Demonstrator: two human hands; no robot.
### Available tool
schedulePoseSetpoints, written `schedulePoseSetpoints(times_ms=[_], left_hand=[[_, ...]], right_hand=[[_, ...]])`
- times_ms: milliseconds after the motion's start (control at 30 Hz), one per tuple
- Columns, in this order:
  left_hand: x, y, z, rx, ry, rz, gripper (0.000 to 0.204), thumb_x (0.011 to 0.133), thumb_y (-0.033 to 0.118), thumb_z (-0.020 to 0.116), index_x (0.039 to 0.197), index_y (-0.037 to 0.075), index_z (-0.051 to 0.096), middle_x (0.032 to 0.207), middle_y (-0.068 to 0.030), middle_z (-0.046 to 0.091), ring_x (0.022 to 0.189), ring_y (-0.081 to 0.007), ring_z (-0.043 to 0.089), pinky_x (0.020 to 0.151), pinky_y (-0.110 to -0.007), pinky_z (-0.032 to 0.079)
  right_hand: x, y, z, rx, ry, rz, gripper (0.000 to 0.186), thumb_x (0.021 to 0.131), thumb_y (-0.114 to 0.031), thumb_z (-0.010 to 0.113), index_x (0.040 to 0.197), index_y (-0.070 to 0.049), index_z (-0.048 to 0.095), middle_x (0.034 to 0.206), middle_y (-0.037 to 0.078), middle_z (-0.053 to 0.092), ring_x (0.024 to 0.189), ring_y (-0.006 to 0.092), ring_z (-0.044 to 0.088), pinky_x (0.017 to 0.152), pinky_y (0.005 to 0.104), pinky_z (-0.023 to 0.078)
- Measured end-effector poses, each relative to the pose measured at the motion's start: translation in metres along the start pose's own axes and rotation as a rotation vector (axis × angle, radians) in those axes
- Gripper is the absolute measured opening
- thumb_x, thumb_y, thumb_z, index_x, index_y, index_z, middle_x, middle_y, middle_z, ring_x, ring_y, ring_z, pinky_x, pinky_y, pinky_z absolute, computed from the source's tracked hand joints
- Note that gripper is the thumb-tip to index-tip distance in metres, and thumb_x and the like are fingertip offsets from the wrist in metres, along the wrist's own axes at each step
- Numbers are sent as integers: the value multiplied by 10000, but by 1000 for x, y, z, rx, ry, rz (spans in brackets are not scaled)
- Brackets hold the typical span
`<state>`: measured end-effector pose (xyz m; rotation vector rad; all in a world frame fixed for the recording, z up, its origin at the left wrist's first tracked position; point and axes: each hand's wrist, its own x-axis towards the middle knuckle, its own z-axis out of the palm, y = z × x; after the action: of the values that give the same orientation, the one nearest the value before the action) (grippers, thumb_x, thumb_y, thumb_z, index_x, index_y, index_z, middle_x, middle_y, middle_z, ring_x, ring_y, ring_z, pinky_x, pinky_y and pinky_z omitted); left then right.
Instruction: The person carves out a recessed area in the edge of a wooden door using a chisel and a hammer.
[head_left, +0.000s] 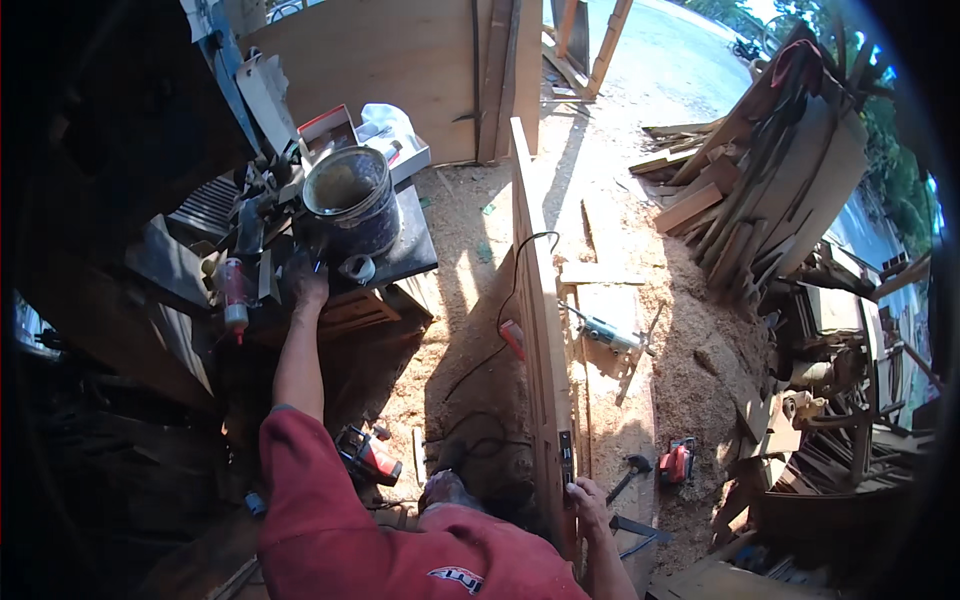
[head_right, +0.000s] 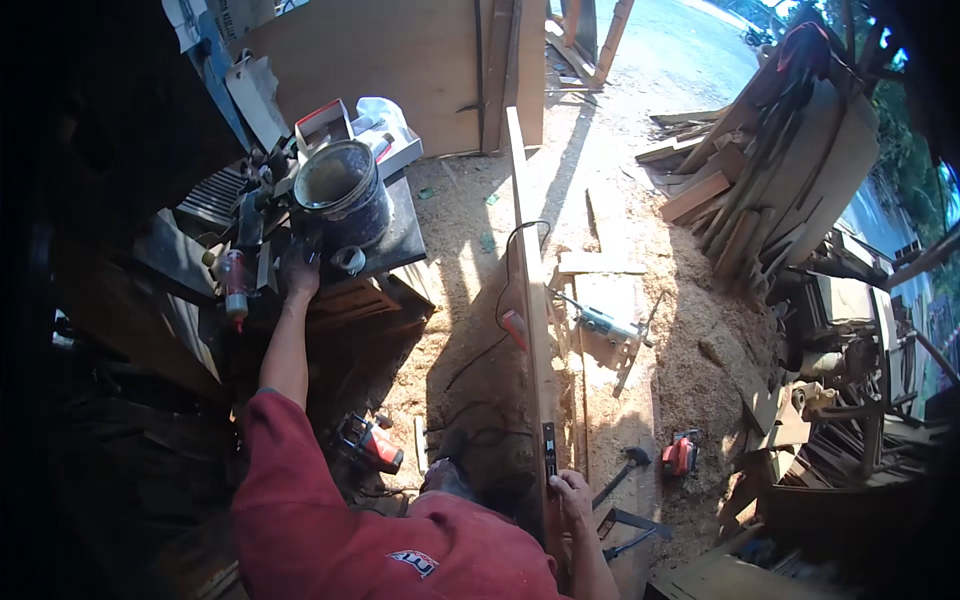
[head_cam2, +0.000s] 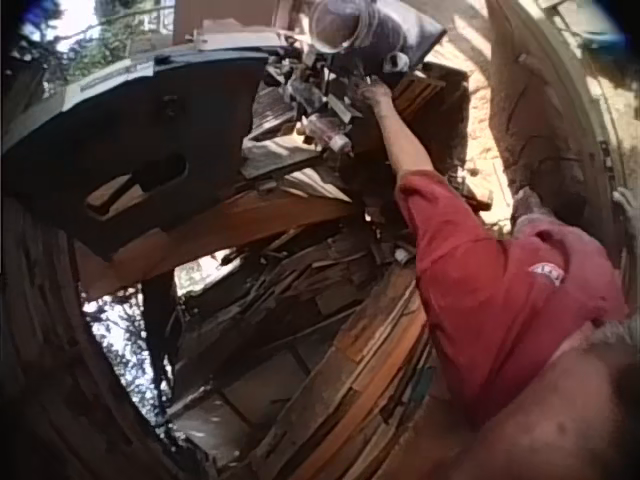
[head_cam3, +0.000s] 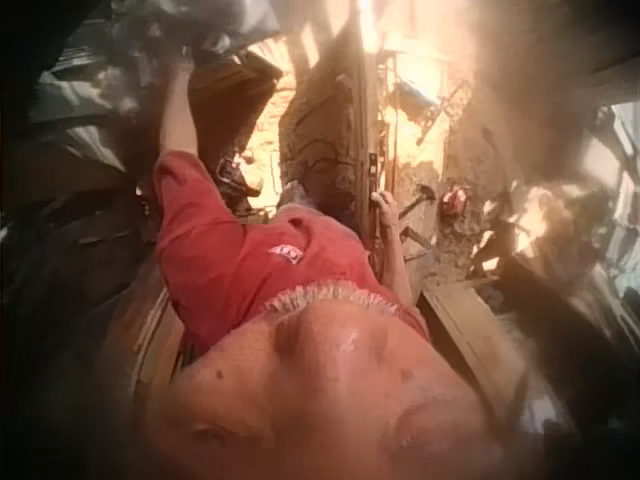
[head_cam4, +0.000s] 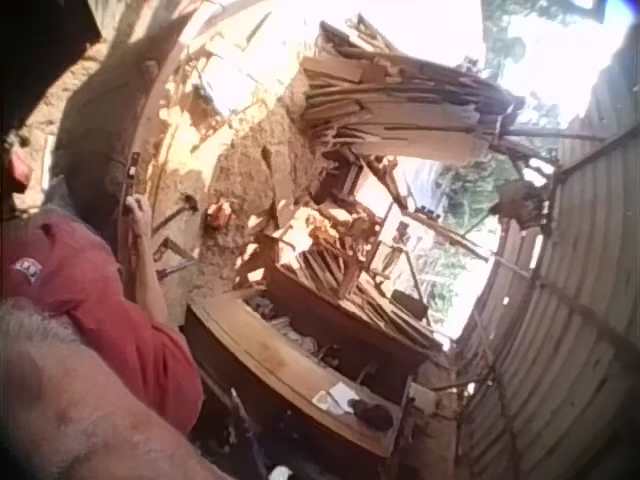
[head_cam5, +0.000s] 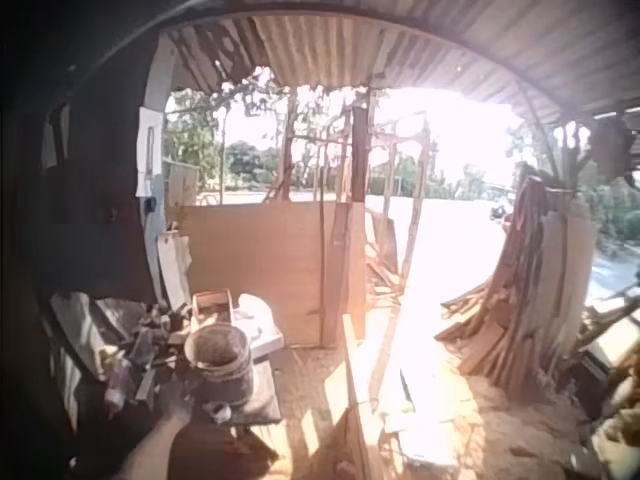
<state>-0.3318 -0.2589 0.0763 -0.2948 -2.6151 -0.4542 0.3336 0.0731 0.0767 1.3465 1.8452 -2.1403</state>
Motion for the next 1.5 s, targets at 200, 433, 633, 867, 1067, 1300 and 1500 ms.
schedulePoseSetpoints(times_ms=[200,433,633,867,1067,1300,1500], left_hand=[[-6,-12,6,136,-13,228,481,844,182,694,1316,130,624,1210,-188,654,1151,-391,600,984,-503,475],[23,4,0,227,-104,47,351,803,269,723,1070,44,695,1084,-208,692,1063,-390,654,917,-489,518],[21,34,-19,102,-190,63,405,772,197,687,1142,33,669,1130,-225,676,1069,-394,654,893,-500,531],[7,-22,-43,58,-6,89,428,788,195,748,1172,29,657,1138,-219,680,1091,-395,647,917,-499,519],[-126,96,-128,-522,-454,-33,226,811,208,771,890,5,710,866,-194,705,836,-345,694,766,-427,534],[-277,279,-193,-885,-1314,674,301,888,230,719,1084,7,674,958,-179,694,881,-338,681,786,-391,528],[-355,336,-180,-1068,-1437,343,290,913,208,727,1095,-7,658,923,-105,707,792,-208,675,722,-332,542]], right_hand=[[-10,6,7,288,51,37,253,884,-173,729,1066,-2,688,896,30,652,799,122,596,754,271,465],[2,36,15,274,104,-52,251,871,-143,731,1042,39,708,1013,62,695,911,159,654,833,296,514],[20,72,-11,160,94,-70,262,894,-128,708,1099,32,683,944,41,701,872,132,652,818,283,521],[6,30,19,-2,15,-117,266,898,-233,750,996,8,693,840,33,691,821,119,648,781,277,514],[-24,7,12,-370,380,-337,473,851,-262,784,1185,8,586,1139,155,605,1056,239,623,840,346,536],[-43,-120,46,-485,-212,-772,592,836,-182,800,1357,-52,549,1250,173,576,1105,272,635,928,385,546],[-38,-45,1,97,-218,-409,280,982,-93,647,1231,28,602,1028,118,714,844,146,692,767,265,569]])
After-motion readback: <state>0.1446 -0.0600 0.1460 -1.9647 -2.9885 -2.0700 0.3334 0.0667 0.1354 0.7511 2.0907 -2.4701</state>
